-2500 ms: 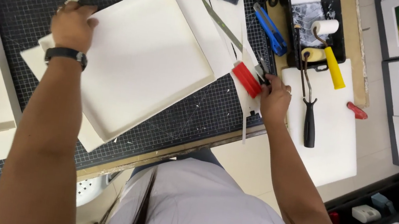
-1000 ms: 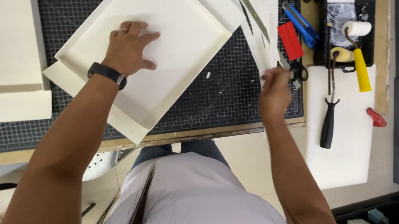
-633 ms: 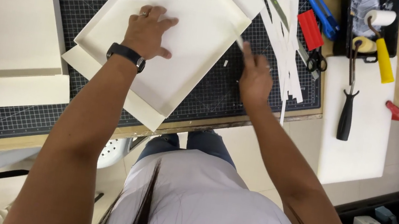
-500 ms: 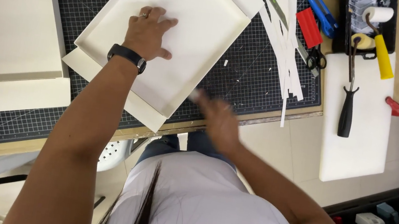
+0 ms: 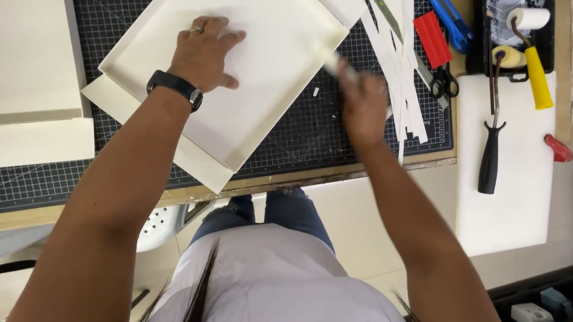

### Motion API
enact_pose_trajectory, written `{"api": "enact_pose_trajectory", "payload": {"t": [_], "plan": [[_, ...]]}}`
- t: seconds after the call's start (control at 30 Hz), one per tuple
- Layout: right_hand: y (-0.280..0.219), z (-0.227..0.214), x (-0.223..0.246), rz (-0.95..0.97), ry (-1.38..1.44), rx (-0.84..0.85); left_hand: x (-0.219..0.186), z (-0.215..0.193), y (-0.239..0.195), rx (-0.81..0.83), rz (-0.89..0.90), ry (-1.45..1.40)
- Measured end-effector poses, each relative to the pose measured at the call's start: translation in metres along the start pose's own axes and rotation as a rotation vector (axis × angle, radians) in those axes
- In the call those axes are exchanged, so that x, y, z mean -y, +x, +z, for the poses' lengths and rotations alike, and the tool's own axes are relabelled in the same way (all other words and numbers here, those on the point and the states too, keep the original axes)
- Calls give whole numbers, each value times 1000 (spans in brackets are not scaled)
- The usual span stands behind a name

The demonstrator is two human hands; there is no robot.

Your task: Refining the edges and corners of a cardboard box by folding, smoothing with a scraper, and trimming excess material with scissors.

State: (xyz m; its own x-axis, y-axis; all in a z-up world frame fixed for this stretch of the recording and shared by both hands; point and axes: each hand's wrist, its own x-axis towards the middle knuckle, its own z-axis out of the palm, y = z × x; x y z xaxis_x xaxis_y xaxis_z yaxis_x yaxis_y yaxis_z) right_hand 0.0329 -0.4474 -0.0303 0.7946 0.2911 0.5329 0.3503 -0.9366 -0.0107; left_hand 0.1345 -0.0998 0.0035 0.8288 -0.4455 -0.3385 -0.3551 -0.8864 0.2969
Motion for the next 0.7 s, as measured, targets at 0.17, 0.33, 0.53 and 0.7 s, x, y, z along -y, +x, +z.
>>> {"api": "enact_pose_trajectory", "payload": {"t": [0.17, 0.33, 0.53, 0.7], "plan": [[27, 14, -39, 267, 106, -31, -4, -3, -2, 21, -8, -32], [23, -5, -9, 634, 521, 77, -2, 2, -1, -19, -2, -50], [10, 10, -16, 519, 429, 99, -11, -5, -4, -8, -67, 64], [18, -3, -8, 895, 834, 82, -11, -7, -6, -15, -65, 50]]}}
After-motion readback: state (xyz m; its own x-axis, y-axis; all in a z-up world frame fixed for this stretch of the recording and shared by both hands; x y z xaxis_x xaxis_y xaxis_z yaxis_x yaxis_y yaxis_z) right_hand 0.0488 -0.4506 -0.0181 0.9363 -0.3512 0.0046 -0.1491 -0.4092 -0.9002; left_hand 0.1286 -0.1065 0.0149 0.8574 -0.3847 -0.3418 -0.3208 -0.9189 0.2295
